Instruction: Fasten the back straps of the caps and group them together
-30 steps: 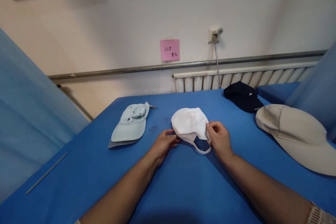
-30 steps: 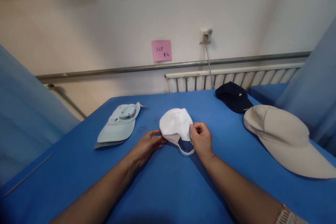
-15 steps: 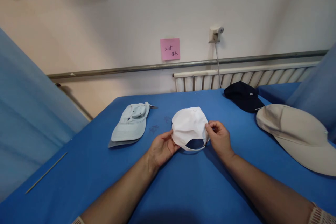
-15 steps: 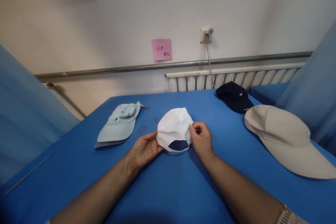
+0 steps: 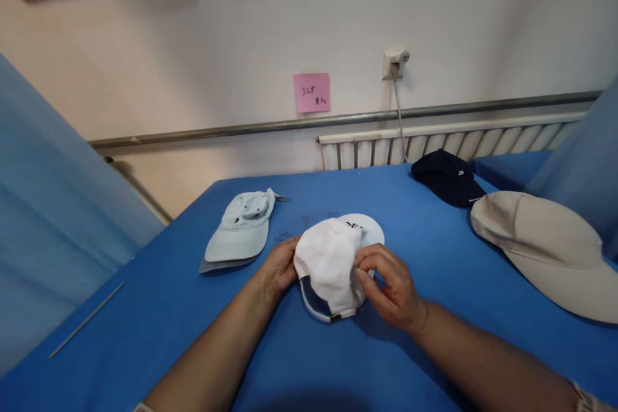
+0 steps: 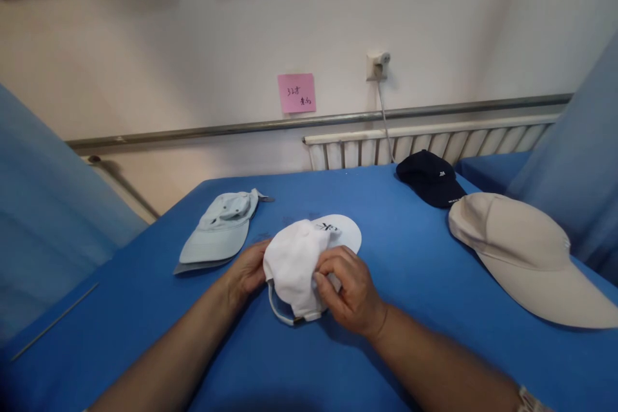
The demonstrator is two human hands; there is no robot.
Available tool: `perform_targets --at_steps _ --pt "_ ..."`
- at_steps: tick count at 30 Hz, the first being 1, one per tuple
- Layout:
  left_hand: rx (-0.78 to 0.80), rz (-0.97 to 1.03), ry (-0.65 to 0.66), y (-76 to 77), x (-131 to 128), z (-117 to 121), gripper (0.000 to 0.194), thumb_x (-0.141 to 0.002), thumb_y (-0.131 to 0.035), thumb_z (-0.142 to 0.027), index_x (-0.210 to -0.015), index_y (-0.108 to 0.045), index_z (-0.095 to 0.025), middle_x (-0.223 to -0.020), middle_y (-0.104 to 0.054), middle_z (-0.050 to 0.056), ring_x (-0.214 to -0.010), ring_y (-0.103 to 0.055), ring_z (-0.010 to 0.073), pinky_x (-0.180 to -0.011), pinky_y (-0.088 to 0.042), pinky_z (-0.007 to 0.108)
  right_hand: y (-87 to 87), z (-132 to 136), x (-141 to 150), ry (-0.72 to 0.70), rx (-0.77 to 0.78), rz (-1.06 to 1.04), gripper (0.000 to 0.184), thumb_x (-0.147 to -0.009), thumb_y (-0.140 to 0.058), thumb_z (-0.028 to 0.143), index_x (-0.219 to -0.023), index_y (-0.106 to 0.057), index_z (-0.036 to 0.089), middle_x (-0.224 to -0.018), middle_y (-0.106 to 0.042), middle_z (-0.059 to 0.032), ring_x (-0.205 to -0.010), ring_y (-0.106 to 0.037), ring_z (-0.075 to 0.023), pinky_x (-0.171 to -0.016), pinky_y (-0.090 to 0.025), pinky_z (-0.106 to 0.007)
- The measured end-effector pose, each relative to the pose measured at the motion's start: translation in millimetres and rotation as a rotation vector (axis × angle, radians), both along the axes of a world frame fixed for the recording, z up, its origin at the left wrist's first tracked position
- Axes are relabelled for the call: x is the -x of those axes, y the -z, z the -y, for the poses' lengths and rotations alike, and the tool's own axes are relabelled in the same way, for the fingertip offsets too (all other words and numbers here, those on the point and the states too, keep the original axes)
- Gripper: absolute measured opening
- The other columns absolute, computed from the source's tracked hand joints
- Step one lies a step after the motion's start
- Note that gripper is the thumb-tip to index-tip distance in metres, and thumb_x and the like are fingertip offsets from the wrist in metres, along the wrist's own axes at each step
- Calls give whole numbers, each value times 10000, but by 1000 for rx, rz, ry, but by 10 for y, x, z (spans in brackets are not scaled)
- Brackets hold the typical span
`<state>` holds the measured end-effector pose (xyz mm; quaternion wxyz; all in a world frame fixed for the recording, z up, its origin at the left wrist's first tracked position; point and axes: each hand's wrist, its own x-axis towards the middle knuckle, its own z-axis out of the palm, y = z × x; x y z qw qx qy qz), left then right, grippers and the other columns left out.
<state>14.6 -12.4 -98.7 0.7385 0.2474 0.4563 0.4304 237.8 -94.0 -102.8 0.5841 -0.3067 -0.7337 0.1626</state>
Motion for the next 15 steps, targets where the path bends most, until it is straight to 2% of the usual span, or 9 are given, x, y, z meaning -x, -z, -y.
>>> perform_targets --at_steps 1,3,5,7,9,11,15 --pt "-22 -53 3 -7 18 5 285 -749 -633 -33 -1029 -687 -46 -870 -758 146 -720 -724 238 -695 -594 313 20 -24 -4 13 25 -34 73 -873 -538 151 -863 -573 214 -897 -636 -49 -871 -598 -186 -797 -478 -351" --pt "-73 -146 -12 -18 41 16 276 -694 -675 -20 -965 -706 -61 -825 -760 131 -668 -715 224 -651 -584 292 108 -156 -44 140 130 -177 56 -883 -527 202 -864 -579 209 -932 -631 -58 -901 -595 -193 -815 -476 -359" --pt "-120 -204 -23 -22 50 22 247 -671 -709 -47 -917 -714 -69 -803 -759 127 -667 -712 221 -638 -577 282 232 -349 -116 307 298 -347 84 -871 -532 272 -874 -581 203 -957 -625 -64 -889 -594 -197 -786 -483 -352" --pt "-151 -234 -25 -17 50 17 226 -661 -739 -97 -885 -713 -75 -797 -757 129 -683 -710 226 -643 -572 286 353 -521 -191 395 453 -429 141 -829 -556 311 -902 -585 194 -930 -629 -59 -850 -599 -200 -766 -486 -355" --pt "-165 -266 -44 0 52 1 243 -645 -763 -134 -875 -703 -84 -796 -752 125 -690 -704 224 -649 -566 295 439 -615 -234 388 521 -390 191 -787 -579 322 -923 -593 188 -935 -636 -60 -856 -603 -207 -771 -484 -357" --pt "-189 -361 -128 20 65 -27 293 -626 -785 -163 -892 -683 -99 -797 -746 108 -691 -693 211 -659 -553 298 478 -620 -233 342 536 -296 209 -781 -576 335 -927 -597 188 -947 -638 -63 -860 -605 -211 -761 -484 -352" --pt "-285 -607 -327 37 113 -91 363 -647 -779 -234 -971 -653 -128 -872 -730 79 -769 -675 187 -731 -524 293 440 -483 -151 307 535 -24 214 -786 -607 397 -881 -595 206 -938 -624 -55 -821 -604 -209 -732 -481 -347"
